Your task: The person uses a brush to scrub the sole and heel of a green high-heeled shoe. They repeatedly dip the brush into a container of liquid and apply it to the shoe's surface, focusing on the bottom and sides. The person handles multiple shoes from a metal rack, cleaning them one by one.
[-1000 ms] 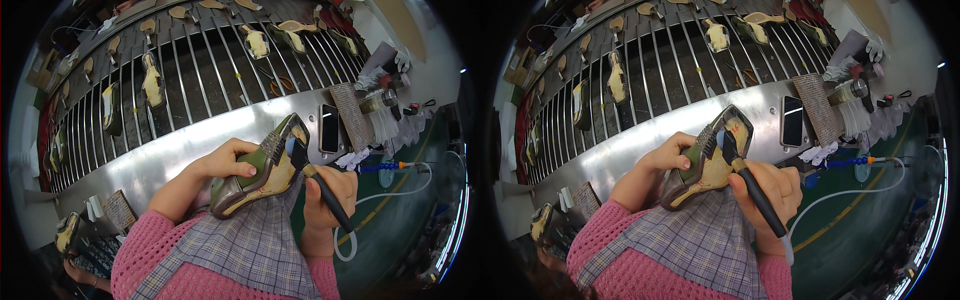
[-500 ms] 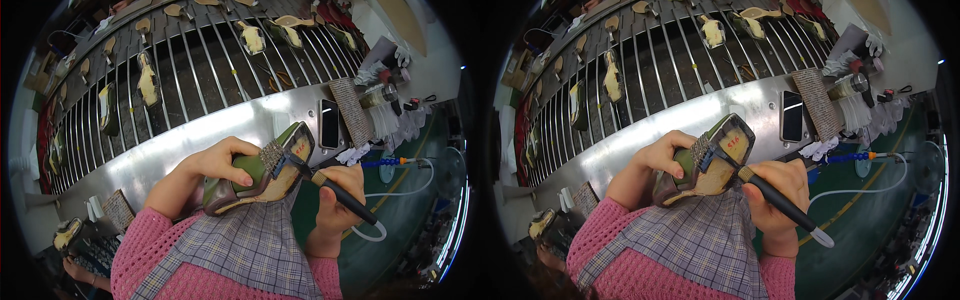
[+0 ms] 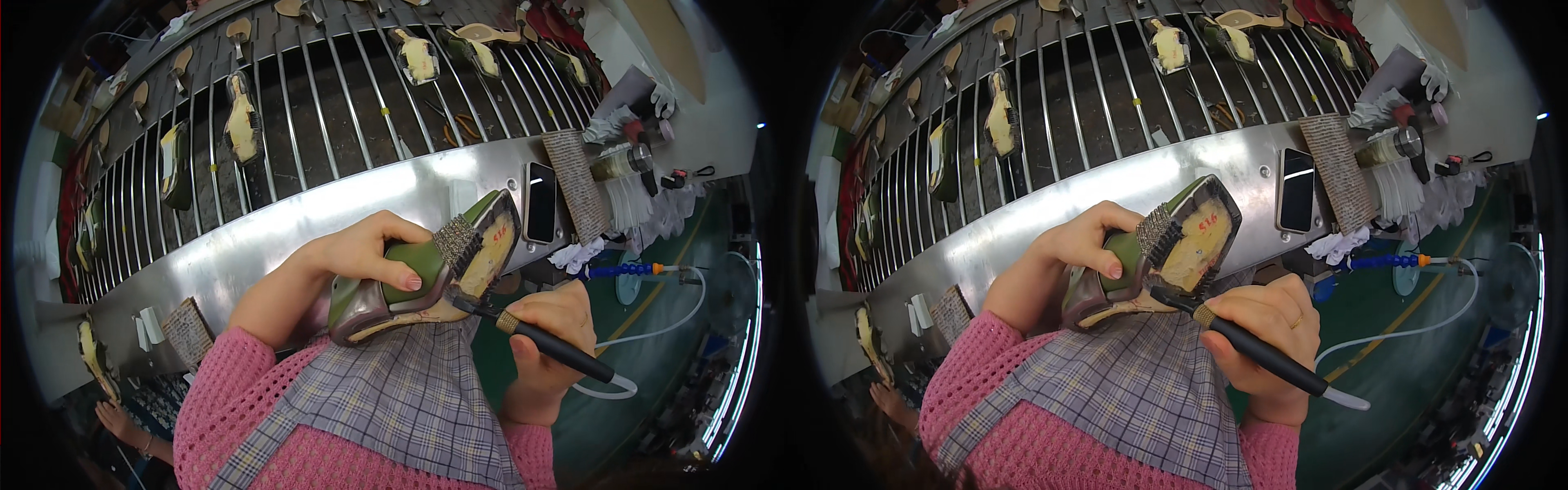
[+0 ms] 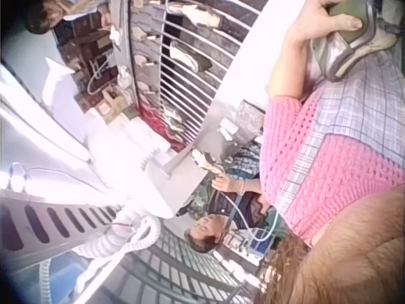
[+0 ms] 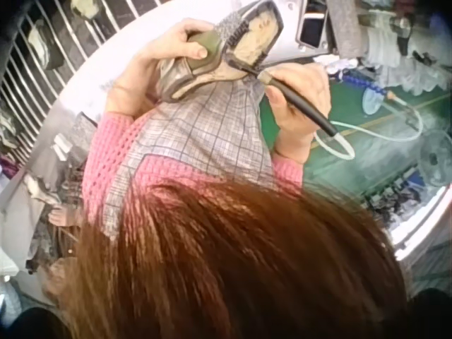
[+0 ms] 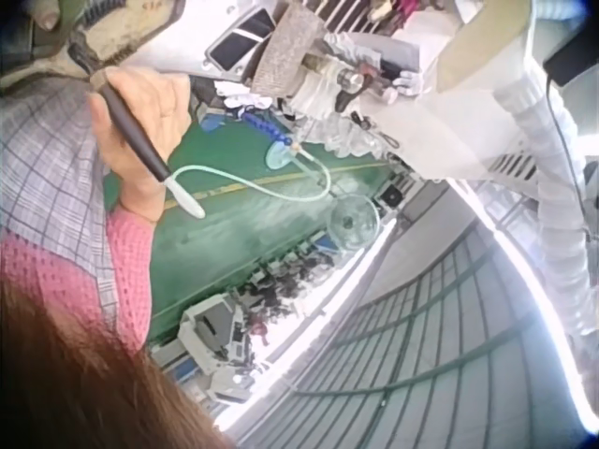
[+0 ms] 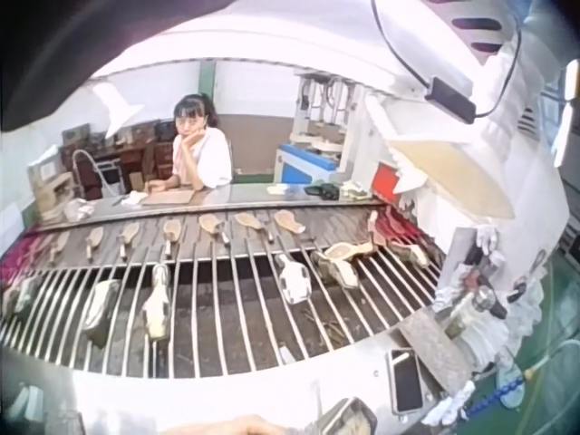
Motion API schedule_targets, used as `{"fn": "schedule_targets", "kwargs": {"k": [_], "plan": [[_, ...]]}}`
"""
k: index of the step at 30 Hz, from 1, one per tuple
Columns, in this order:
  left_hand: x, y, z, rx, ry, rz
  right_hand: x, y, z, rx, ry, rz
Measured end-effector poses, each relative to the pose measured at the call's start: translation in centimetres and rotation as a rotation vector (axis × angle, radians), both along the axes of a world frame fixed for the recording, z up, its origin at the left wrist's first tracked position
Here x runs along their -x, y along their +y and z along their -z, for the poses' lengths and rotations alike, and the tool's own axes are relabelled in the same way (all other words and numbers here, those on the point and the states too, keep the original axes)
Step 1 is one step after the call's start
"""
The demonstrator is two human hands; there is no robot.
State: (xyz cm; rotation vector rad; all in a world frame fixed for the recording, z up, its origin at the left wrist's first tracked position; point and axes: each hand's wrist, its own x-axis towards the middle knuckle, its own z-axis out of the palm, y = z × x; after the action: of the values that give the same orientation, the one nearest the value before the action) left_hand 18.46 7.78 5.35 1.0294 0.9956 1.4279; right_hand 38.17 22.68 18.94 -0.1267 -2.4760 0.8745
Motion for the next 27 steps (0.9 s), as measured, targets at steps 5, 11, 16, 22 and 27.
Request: {"fn": "schedule_targets", "kwargs": {"k": [5,11,16,22,27], "plan": [[-0.6,0.7,-1.4,0.023,-0.055,-0.006,0.2,0.5,0.3,0.091,0.087,0.102],[-0.3,1.2,-2.3,0.038,0.019,-0.009,-0.3,0.6,0.2,-0.121,0.110,0.107],[-0.3,1.8,-2.3,0.037,0.016,-0.011,-0.1,1.1,0.1,-0.098,0.131,0.113],[-0.1,2.7,-2.8,0.037,-0.021,0.003,0.1,1.8,-0.1,-0.055,0.078,0.107],[0.1,3.2,-2.6,0.021,-0.055,-0.024,-0.1,1.9,0.1,-0.069,0.064,0.087]]}}
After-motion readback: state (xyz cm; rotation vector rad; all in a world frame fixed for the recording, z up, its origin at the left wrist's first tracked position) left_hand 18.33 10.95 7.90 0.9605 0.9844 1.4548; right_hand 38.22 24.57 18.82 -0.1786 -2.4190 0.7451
